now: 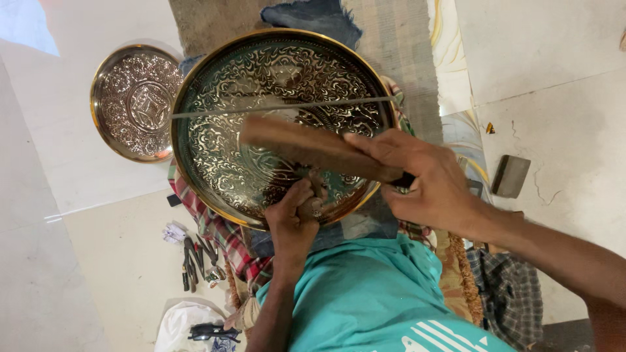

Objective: The person sits on the floor holding a chisel against an engraved brass plate and strikes it with a wooden mallet, working the chisel across the plate's surface to deepen the decorative pattern. A second finished plate rests beside the work area.

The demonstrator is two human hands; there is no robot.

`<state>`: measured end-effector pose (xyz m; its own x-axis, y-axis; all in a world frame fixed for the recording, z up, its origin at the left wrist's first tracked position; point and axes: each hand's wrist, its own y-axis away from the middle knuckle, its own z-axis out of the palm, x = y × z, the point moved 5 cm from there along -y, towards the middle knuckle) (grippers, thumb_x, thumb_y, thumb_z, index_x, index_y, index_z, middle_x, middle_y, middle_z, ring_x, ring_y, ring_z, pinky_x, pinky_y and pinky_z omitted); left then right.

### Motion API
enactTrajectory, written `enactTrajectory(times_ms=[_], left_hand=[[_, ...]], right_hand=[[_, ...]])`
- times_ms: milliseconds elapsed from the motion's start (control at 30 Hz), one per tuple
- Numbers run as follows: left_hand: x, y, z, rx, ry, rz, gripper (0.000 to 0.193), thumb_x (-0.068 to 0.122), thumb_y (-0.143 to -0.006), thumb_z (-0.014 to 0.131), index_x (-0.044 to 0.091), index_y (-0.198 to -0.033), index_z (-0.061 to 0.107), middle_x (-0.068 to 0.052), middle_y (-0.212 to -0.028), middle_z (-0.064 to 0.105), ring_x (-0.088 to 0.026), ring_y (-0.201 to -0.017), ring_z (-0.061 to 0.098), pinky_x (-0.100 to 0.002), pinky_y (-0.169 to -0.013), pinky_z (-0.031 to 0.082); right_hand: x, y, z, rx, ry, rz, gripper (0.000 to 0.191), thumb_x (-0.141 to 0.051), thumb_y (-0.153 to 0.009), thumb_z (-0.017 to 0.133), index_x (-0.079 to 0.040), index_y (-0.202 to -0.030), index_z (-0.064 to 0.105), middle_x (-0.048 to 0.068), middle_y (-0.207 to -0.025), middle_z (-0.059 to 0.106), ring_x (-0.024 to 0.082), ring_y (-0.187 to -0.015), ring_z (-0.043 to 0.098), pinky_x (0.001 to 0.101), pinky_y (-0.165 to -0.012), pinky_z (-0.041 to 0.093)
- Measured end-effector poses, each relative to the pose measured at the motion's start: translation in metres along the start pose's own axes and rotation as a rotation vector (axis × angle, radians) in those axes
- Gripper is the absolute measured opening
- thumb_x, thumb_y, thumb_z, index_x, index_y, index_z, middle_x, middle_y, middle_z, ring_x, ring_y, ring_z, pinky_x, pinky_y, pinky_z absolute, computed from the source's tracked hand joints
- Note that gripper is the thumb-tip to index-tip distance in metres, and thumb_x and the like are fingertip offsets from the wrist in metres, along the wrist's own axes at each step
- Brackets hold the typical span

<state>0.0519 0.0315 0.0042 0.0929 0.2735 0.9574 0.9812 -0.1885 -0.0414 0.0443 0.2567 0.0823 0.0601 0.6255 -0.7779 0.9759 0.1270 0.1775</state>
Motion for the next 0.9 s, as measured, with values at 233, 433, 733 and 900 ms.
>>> enactTrajectory(times_ms=[233, 433, 733, 900], left_hand=[[-0.013, 0.004, 0.002, 0.037, -0.049, -0.005, 0.028, -0.016, -0.089, 0.057, -0.005, -0.112, 0.069, -0.011, -0.092, 0.077, -0.015, -0.086, 0.075, -0.025, -0.077, 0.059], [-0.022, 0.007, -0.001, 0.048, -0.119, 0.033, 0.043, -0.019, -0.081, 0.050, -0.006, -0.117, 0.069, -0.015, -0.100, 0.078, -0.021, -0.095, 0.078, -0.028, -0.086, 0.059], [-0.022, 0.007, 0.001, 0.000, -0.082, -0.023, 0.041, -0.020, -0.080, 0.052, -0.006, -0.115, 0.068, -0.017, -0.102, 0.079, -0.023, -0.096, 0.079, -0.029, -0.085, 0.062], [-0.020, 0.007, 0.002, -0.009, -0.076, 0.018, 0.043, -0.020, -0.082, 0.055, -0.006, -0.120, 0.067, -0.017, -0.106, 0.078, -0.023, -0.099, 0.079, -0.028, -0.084, 0.063]], right_hand=[[-0.002, 0.005, -0.005, 0.001, -0.040, -0.275, 0.083, -0.003, -0.070, 0.067, -0.022, -0.150, 0.055, 0.007, -0.120, 0.071, 0.021, -0.090, 0.072, 0.0381, -0.073, 0.060], [0.007, 0.003, 0.004, -0.017, -0.070, -0.177, 0.084, -0.003, -0.070, 0.065, -0.024, -0.151, 0.057, 0.004, -0.116, 0.070, 0.022, -0.086, 0.070, 0.0366, -0.071, 0.056], [0.000, 0.004, 0.005, -0.013, 0.108, -0.245, 0.082, -0.003, -0.068, 0.066, -0.019, -0.148, 0.058, 0.007, -0.111, 0.069, 0.023, -0.084, 0.066, 0.0371, -0.067, 0.051], [-0.001, 0.000, 0.010, -0.070, 0.286, -0.182, 0.083, -0.003, -0.066, 0.065, -0.023, -0.146, 0.058, 0.007, -0.112, 0.070, 0.021, -0.079, 0.067, 0.0361, -0.056, 0.052]])
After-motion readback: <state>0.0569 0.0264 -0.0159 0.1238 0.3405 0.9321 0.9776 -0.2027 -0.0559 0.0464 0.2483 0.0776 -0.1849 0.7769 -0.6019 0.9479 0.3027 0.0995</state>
